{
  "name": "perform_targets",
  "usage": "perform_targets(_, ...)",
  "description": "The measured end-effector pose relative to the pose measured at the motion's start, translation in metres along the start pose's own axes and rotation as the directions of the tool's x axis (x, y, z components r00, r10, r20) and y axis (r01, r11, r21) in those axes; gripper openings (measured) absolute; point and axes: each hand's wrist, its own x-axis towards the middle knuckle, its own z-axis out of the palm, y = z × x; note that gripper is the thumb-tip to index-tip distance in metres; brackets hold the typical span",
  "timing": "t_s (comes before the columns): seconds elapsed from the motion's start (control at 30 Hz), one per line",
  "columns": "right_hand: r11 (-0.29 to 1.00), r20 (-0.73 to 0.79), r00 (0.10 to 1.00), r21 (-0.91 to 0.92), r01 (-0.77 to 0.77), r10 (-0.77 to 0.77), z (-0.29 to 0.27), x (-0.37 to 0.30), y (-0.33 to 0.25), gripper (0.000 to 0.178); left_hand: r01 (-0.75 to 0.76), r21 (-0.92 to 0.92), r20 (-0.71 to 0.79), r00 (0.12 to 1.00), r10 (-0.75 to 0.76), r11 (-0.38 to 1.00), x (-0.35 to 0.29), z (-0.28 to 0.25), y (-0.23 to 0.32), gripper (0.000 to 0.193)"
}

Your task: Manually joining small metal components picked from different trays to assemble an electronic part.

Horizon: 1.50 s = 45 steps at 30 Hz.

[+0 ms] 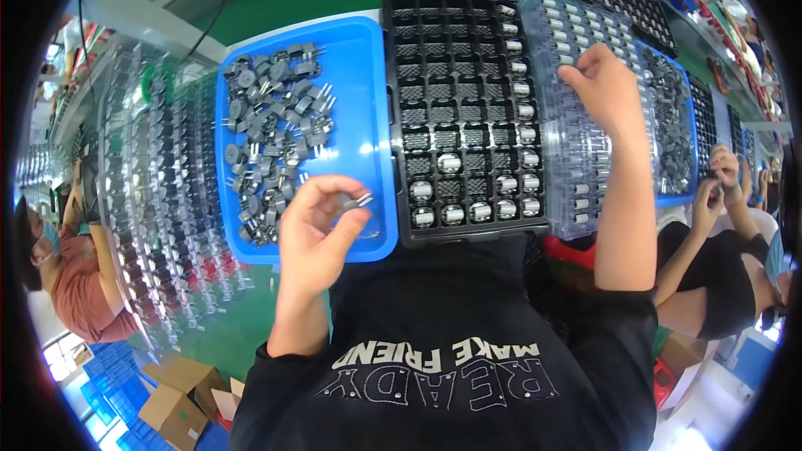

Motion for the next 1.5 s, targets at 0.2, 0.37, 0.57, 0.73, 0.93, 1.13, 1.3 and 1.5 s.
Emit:
perform_targets(0.2, 0.995, 0.030, 0.999, 0.101, -0.015, 0.012, 0.002, 0.007, 0.009, 0.022, 0.137, -0.467, 0.240, 0.970, -0.024, 0.874, 0.008, 0.005, -0.005, 0.036)
perform_targets(0.37, 0.952, 0.109, 0.983, 0.286, 0.113, -0.150, 0.001, 0.008, 0.021, 0.017, 0.181, -0.584, 0.296, 0.955, 0.000, 0.791, 0.007, 0.000, -0.003, 0.035)
perform_targets(0.57, 0.957, 0.045, 0.982, 0.237, 0.168, -0.183, -0.007, -0.006, 0.008, 0.018, 0.218, -0.554, 0.261, 0.962, -0.082, 0.804, 0.006, 0.003, -0.004, 0.041)
perform_targets(0.73, 0.649, -0.100, 0.978, 0.735, 0.195, -0.181, -0.020, -0.068, -0.056, 0.017, 0.149, -0.547, 0.190, 0.980, -0.051, 0.823, 0.003, 0.004, 0.000, 0.054)
perform_targets(0.93, 0.333, 0.096, 0.937, 0.943, 0.022, -0.335, 0.014, -0.160, -0.119, 0.025, 0.100, -0.574, 0.154, 0.988, -0.013, 0.812, 0.004, 0.015, 0.001, 0.052)
perform_targets(1.13, 0.413, -0.157, 0.864, 0.828, 0.379, -0.477, 0.023, -0.160, -0.138, 0.030, 0.104, -0.529, 0.202, 0.979, 0.006, 0.843, 0.000, 0.015, 0.008, 0.042)
perform_targets(1.3, 0.445, -0.205, 0.813, 0.751, 0.488, -0.545, 0.027, -0.160, -0.140, 0.031, 0.040, -0.537, 0.161, 0.985, 0.056, 0.843, 0.000, 0.021, 0.008, 0.039)
perform_targets(1.5, 0.470, -0.196, 0.820, 0.738, 0.484, -0.537, 0.026, -0.164, -0.140, 0.031, 0.088, -0.519, 0.204, 0.979, 0.024, 0.850, -0.001, 0.014, 0.006, 0.042)
